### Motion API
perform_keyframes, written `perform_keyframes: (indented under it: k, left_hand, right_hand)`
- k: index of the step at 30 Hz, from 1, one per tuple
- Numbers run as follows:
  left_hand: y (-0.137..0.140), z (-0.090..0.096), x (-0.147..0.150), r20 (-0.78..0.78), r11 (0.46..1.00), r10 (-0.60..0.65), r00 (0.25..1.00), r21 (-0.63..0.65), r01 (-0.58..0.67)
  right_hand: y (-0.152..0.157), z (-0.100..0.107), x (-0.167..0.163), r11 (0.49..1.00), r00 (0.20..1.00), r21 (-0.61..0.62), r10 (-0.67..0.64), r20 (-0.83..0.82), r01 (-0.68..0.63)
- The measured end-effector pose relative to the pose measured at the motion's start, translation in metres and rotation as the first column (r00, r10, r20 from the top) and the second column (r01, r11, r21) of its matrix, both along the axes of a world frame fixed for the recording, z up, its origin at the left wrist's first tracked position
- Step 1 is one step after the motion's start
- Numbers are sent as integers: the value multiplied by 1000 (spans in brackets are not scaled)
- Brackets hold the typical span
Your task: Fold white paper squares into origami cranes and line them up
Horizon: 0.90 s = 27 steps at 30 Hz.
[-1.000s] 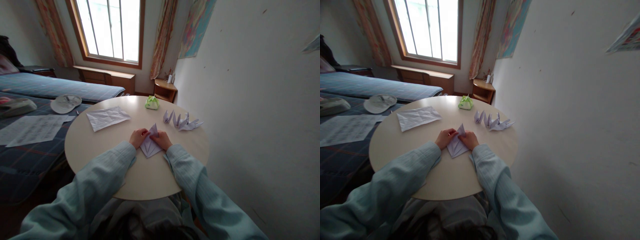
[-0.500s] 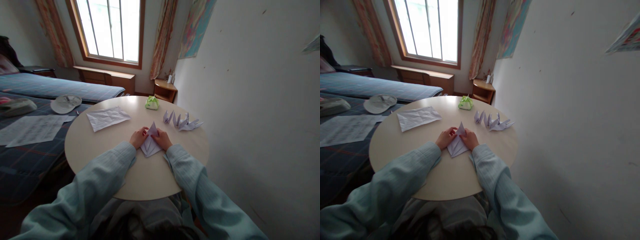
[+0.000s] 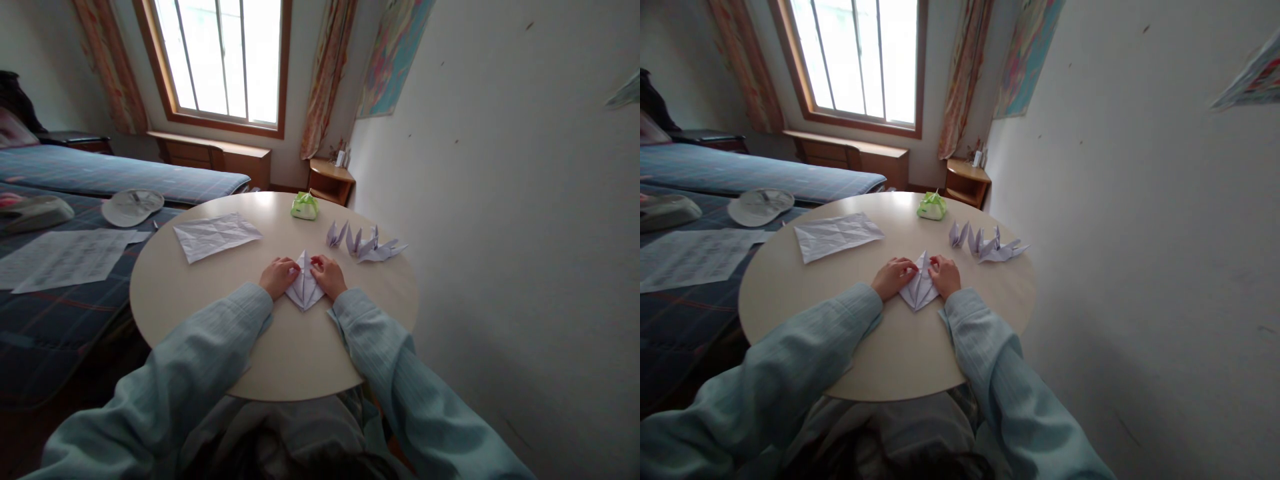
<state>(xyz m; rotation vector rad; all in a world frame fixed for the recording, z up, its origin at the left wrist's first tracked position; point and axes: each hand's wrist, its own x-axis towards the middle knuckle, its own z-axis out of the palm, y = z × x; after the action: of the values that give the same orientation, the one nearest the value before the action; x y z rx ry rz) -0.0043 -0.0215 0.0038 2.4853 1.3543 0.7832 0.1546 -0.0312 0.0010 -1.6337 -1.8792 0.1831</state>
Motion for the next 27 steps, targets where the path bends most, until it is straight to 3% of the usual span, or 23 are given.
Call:
perform_keyframes:
  k: [5, 13, 21, 27]
  left_hand:
    - [-6, 2, 0, -103, 999, -44, 994, 11, 45]
    - [-8, 4, 2, -319, 994, -43, 947, -107, 9]
    - [-8, 6, -1, -371, 976, -129, 920, -212, 51]
    - [-8, 3, 0, -369, 980, -118, 922, -195, 47]
  right_hand:
    - [0, -1, -1, 998, 997, -10, -66, -28, 66]
    - [0, 1, 0, 991, 990, -38, -129, -52, 127]
    - [-1, 2, -1, 994, 993, -28, -108, -45, 107]
    - [-1, 2, -2, 999, 998, -26, -45, -31, 44]
